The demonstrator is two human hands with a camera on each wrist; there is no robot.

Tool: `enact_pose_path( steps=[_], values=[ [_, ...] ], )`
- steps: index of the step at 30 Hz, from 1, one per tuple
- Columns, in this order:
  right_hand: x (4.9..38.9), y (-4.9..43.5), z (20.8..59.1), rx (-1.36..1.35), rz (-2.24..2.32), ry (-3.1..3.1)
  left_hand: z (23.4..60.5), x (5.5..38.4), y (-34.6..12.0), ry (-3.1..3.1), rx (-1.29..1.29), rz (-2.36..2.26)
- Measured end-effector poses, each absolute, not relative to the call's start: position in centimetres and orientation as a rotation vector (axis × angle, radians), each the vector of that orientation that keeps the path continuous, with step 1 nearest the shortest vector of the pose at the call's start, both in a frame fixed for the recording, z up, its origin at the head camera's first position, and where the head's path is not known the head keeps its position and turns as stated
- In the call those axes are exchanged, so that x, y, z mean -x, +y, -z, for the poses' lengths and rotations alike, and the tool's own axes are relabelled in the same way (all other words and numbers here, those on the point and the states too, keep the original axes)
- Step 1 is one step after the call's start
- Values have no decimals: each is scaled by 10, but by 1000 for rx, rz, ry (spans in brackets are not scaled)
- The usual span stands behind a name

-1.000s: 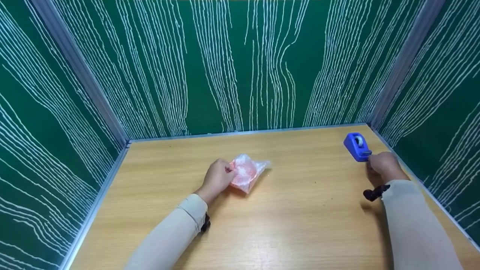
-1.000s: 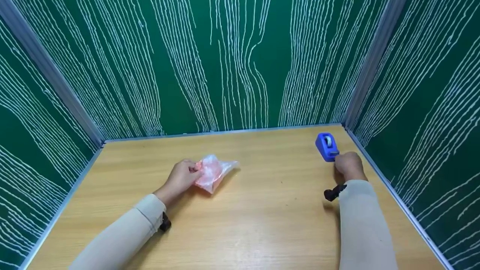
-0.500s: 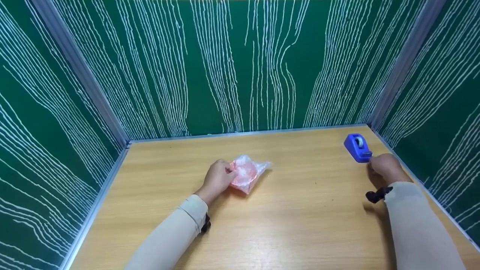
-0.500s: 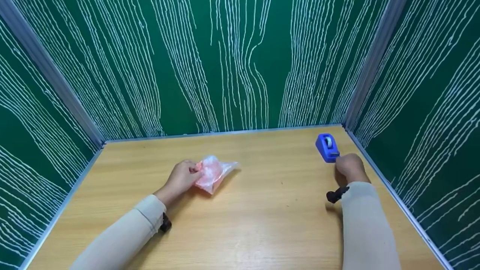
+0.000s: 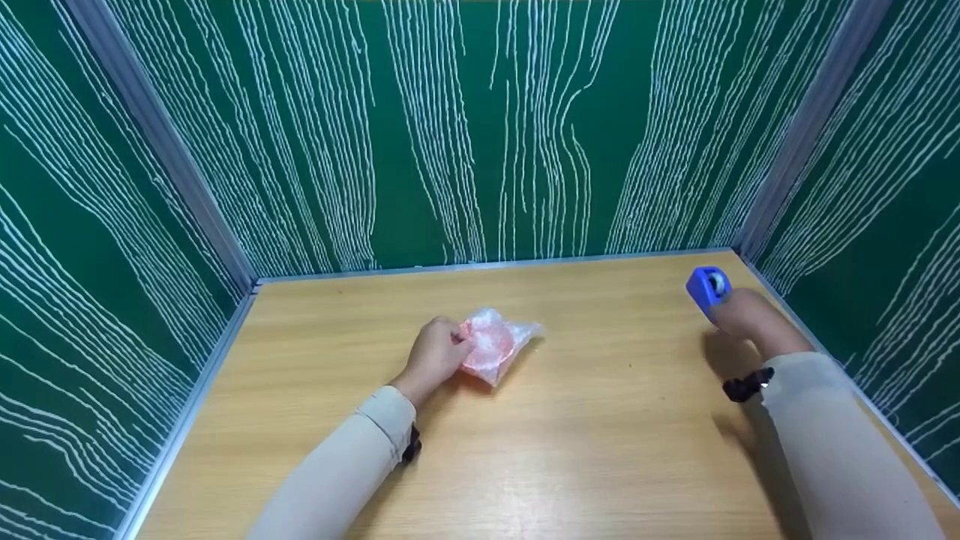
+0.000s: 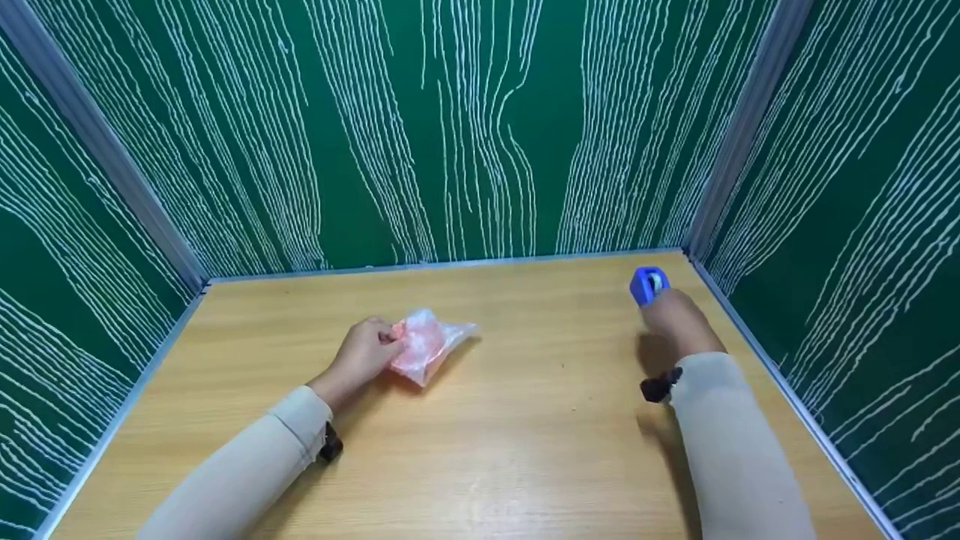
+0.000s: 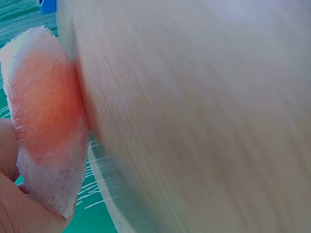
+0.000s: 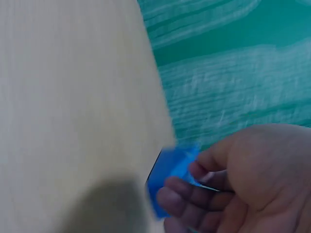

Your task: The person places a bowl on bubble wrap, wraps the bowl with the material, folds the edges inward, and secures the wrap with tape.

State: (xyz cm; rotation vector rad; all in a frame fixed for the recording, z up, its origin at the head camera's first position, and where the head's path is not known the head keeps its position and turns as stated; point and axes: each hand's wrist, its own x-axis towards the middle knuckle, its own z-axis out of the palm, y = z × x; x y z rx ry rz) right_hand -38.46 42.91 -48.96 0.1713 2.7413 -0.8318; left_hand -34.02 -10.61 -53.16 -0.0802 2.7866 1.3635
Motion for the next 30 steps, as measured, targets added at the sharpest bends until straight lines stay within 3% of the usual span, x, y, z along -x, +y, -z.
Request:
enact_pose_path(
  steps=[7, 13, 23, 30],
  values=[
    [378, 341, 457, 425, 563, 2830, 531, 339, -106, 2755, 105, -1401],
    [373, 265, 443, 758, 456, 2747, 530, 340, -106, 2740, 101, -1417],
    [363, 131, 421, 1101, 256, 2592, 530, 342, -111, 2874, -42, -1289],
    [381, 90, 434, 1058, 364, 2471, 530, 345, -109, 2865, -89, -1268]
  ],
)
